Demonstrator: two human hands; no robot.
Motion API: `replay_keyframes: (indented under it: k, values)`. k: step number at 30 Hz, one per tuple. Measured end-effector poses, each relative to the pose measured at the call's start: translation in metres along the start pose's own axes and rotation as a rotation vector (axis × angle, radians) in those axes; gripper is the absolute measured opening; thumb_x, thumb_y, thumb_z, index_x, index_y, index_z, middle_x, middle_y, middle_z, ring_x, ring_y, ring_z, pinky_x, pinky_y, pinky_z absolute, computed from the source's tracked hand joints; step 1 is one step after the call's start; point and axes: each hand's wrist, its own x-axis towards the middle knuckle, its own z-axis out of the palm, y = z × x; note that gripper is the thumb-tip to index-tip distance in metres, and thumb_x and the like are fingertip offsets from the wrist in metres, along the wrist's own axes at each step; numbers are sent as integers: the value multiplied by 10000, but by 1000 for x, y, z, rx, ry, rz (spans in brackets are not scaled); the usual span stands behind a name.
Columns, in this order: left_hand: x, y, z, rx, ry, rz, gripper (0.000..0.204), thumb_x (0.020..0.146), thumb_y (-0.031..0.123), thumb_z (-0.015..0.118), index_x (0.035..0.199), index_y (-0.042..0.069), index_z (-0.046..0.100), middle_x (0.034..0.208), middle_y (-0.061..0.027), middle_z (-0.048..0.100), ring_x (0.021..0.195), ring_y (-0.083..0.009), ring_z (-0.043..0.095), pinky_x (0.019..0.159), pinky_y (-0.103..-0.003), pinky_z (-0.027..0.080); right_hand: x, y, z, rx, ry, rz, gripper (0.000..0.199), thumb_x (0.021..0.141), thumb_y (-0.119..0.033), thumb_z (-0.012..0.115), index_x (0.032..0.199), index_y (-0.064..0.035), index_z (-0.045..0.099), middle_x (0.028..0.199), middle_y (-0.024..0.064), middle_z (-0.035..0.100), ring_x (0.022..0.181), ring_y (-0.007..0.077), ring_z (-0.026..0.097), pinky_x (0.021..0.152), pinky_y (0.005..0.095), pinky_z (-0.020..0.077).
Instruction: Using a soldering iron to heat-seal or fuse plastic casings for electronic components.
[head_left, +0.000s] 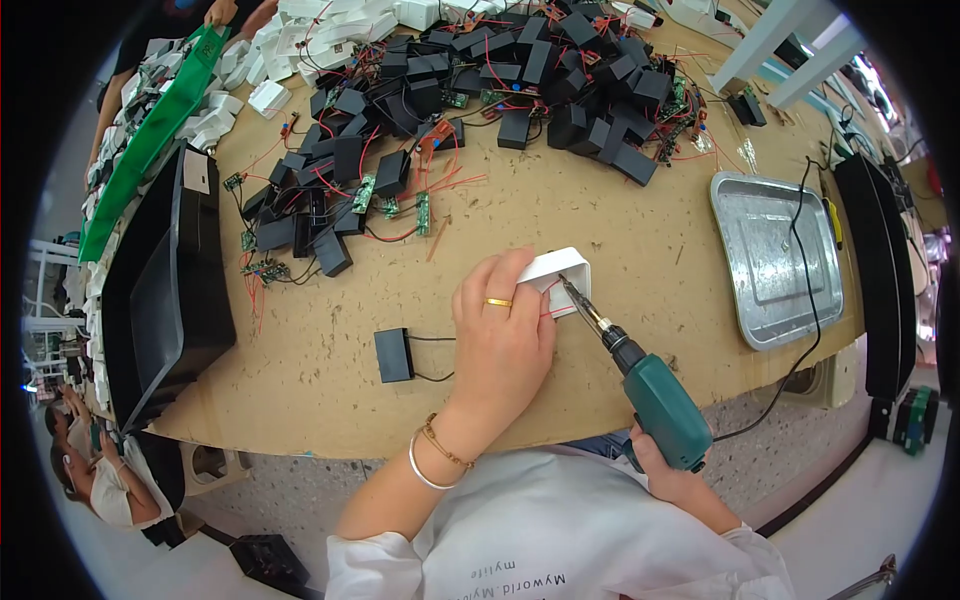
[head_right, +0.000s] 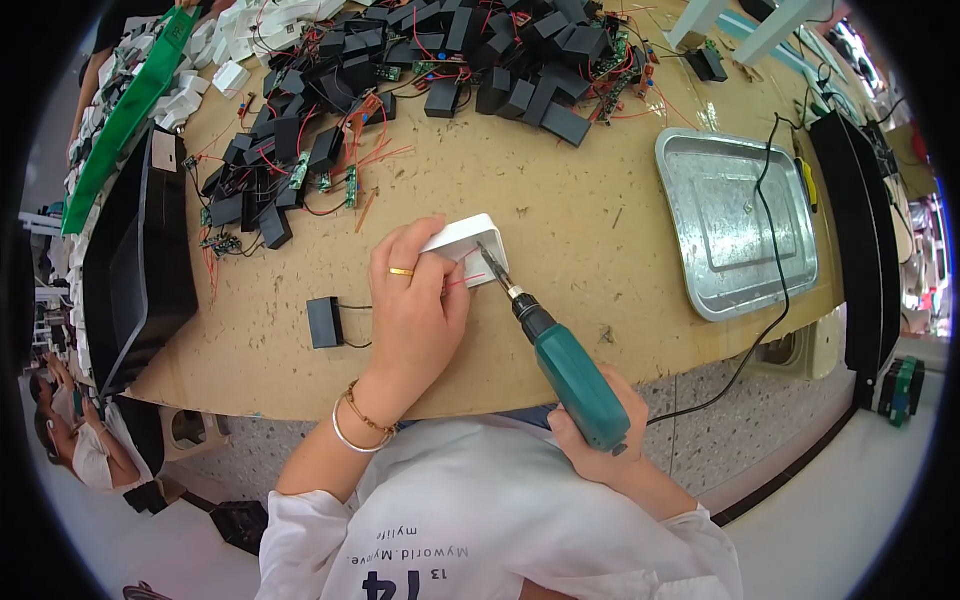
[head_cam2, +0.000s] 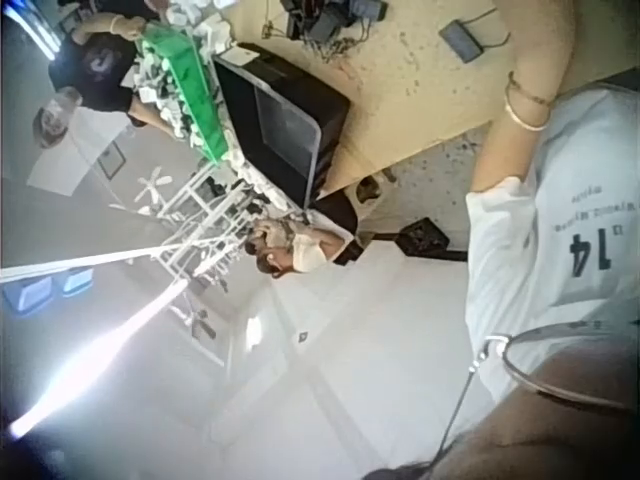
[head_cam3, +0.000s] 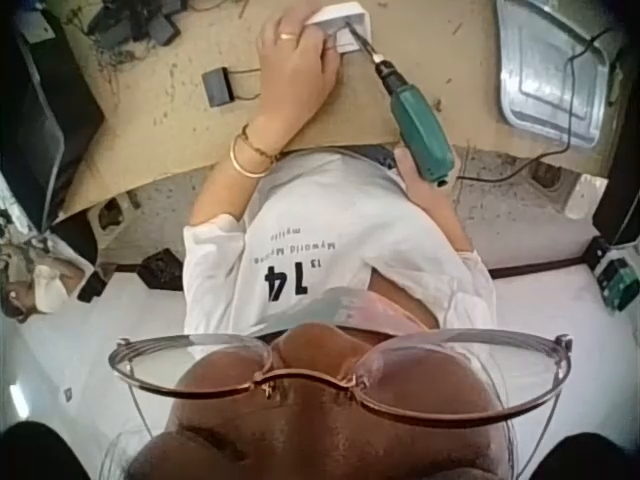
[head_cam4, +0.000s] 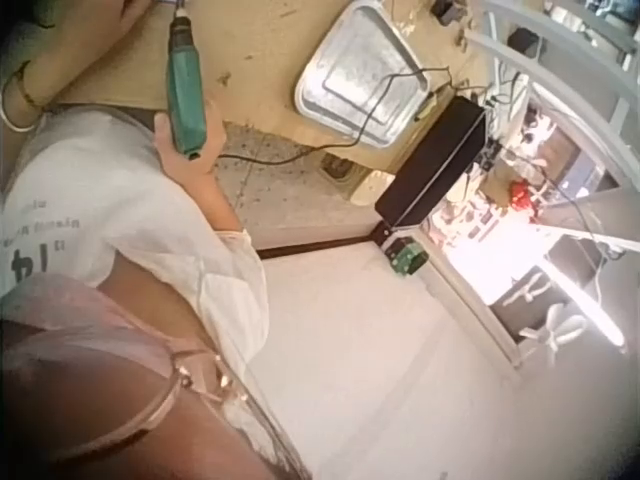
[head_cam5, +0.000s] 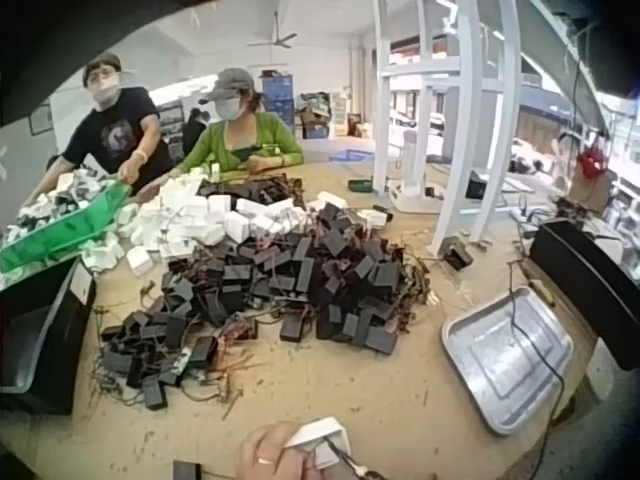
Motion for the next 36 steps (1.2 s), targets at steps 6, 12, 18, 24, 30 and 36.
replay_keyframes:
  k: [6,12,18,24,30,36]
  values:
    - [0,-1,0,-2,-3,-2,151,722,-28,642,784,11,510,1191,-138,509,1089,-357,455,903,-432,402,-4,10,1,-3,-7,28,269,787,-222,697,889,11,611,764,95,585,639,205,568,584,298,449]
    - [0,-1,-1,-11,-4,-7,151,723,-28,639,789,15,510,1195,-135,508,1090,-356,454,908,-429,398,-7,15,-1,21,-34,49,272,791,-244,691,882,0,613,767,96,583,645,208,569,583,302,450]
    - [-1,-3,0,6,-4,12,186,716,14,644,874,-15,551,1200,-126,497,1102,-322,462,894,-442,382,-9,19,0,-31,-32,37,269,786,-237,693,886,0,613,781,95,585,657,215,570,594,307,454]
    - [-3,-4,1,4,-1,7,178,714,15,644,862,-11,549,1209,-125,491,1107,-321,459,896,-442,381,-7,12,-1,37,-16,158,245,767,-197,698,887,-1,612,785,99,583,657,224,566,597,311,455]
    - [-2,-3,1,1,-6,12,177,711,14,644,857,-9,546,1213,-126,487,1115,-322,450,896,-441,381,-10,19,-2,-38,-44,37,235,765,-190,695,886,-5,616,802,97,590,688,218,586,620,311,466]
    - [0,-1,-1,-18,-10,-5,163,712,-32,636,807,11,509,1204,-139,502,1095,-359,448,912,-430,398,-9,18,-2,64,-16,24,225,772,-188,680,886,-2,625,789,89,609,689,213,592,631,317,472]
